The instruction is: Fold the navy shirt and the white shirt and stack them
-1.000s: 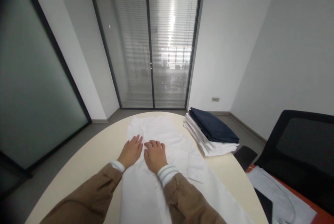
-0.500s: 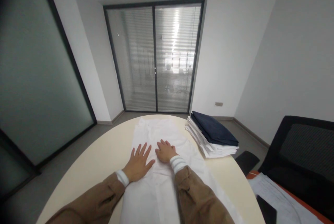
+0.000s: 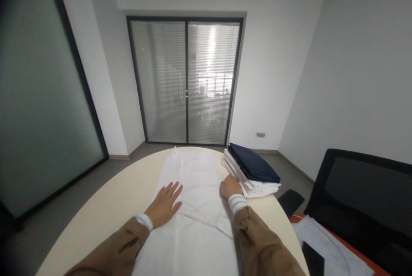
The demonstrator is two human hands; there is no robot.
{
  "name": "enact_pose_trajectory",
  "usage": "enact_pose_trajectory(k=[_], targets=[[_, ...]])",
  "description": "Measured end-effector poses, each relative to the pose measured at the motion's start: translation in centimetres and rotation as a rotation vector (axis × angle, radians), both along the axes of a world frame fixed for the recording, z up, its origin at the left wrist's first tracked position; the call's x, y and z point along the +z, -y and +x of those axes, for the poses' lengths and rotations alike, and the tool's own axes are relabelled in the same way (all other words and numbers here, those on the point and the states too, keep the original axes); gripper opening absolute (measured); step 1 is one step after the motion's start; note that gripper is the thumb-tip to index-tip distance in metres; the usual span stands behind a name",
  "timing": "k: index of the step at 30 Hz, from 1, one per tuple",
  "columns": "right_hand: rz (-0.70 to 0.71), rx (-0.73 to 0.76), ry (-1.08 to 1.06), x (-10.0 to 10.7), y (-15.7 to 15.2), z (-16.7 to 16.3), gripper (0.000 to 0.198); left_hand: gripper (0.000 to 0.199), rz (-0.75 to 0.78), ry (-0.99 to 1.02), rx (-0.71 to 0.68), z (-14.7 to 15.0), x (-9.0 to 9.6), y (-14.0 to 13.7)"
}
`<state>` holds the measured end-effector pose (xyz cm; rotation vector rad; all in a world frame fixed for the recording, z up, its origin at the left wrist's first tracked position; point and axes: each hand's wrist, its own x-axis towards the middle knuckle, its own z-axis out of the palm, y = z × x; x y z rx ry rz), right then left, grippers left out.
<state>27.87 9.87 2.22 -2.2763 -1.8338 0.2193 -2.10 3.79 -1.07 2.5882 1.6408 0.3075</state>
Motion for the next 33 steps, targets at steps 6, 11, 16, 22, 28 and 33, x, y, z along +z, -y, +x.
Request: enact_pose_trajectory(k=[6,11,16,22,28,33], targets=[[-0.052,0.097,-0.050,1.5,-0.9,0.9,0.030,0.065,-0.009,0.018,-0.054,-0.3,0.7,0.3],[-0.093,0.249,-0.027,4.9,-1.6,0.2,0.026,0.064,-0.027,0.024,-0.065,-0.3,0.7,0.3],[-0.046,0.362,-0.031,7.3,-1.7,-3.4,0.027,0.065,-0.035,0.044,-0.079,-0.5,0.5,0.2],[-0.005,0.485,-0.088,7.3,-1.0,-9.2,0.028,0.064,-0.025,0.033,-0.085,-0.7,0.6,0.2],[-0.007,0.569,-0.134,5.2,-0.2,-12.3,0.031,0.070,-0.047,0.018,-0.074,-0.5,1.2,0.6],[-0.066,0.624,-0.178,3.6,0.1,-12.7,0.033,0.077,-0.086,0.006,-0.066,-0.5,1.7,0.8]])
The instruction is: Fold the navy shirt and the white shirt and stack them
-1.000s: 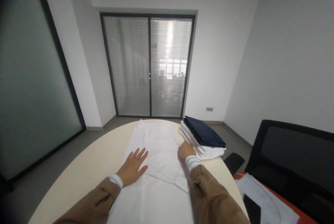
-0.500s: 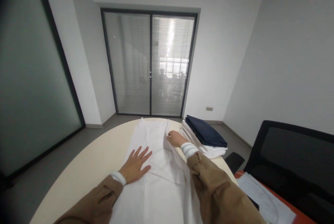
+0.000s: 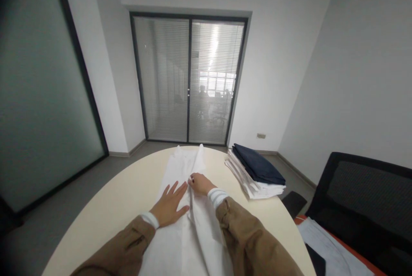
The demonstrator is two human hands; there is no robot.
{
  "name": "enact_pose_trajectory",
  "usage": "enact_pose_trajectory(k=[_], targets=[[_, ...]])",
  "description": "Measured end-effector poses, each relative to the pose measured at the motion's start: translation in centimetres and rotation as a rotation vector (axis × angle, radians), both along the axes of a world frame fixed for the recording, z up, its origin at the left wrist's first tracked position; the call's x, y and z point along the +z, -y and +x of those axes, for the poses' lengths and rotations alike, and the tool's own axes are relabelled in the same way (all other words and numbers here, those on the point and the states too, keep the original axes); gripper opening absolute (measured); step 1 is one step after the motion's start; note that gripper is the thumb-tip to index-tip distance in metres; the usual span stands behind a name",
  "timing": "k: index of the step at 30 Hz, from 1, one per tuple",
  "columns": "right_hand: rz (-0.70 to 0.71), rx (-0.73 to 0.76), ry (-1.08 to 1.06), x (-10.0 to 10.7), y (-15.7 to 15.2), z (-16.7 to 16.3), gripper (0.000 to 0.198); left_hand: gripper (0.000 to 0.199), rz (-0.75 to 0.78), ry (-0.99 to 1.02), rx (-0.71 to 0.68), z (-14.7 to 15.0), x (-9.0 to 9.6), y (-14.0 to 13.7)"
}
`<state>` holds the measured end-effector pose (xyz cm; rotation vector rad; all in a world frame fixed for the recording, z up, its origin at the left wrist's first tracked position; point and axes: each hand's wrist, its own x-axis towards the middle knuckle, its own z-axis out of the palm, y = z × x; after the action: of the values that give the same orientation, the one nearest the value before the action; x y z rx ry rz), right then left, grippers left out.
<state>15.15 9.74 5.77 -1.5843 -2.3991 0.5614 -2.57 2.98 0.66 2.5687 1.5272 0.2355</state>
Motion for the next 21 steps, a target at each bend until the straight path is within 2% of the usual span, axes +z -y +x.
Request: enact_pose_trajectory(k=[9,11,13,17,18,21], targets=[[-0.237,0.150,-0.036,-1.1,0.8,1.1,0.056,0.078,-0.029,-0.023,0.000,0.2,0.4,0.1],[-0.308,0.160,-0.040,-0.9,1.1,1.4,0.051,0.079,-0.024,-0.013,-0.002,0.2,0.3,0.0],[-0.381,0.169,-0.036,-0.5,1.3,1.7,0.037,0.076,-0.010,-0.003,-0.021,0.1,0.1,0.0],[-0.515,0.177,-0.032,0.4,2.2,2.2,0.010,0.058,0.008,0.011,-0.045,-0.1,-0.1,-0.1],[-0.581,0.180,-0.025,0.7,2.5,2.3,0.011,0.056,0.007,0.016,-0.039,-0.1,-0.2,-0.2],[-0.810,0.202,0.026,1.7,3.7,2.6,0.038,0.057,0.001,0.027,-0.024,-0.1,-0.2,-0.4]])
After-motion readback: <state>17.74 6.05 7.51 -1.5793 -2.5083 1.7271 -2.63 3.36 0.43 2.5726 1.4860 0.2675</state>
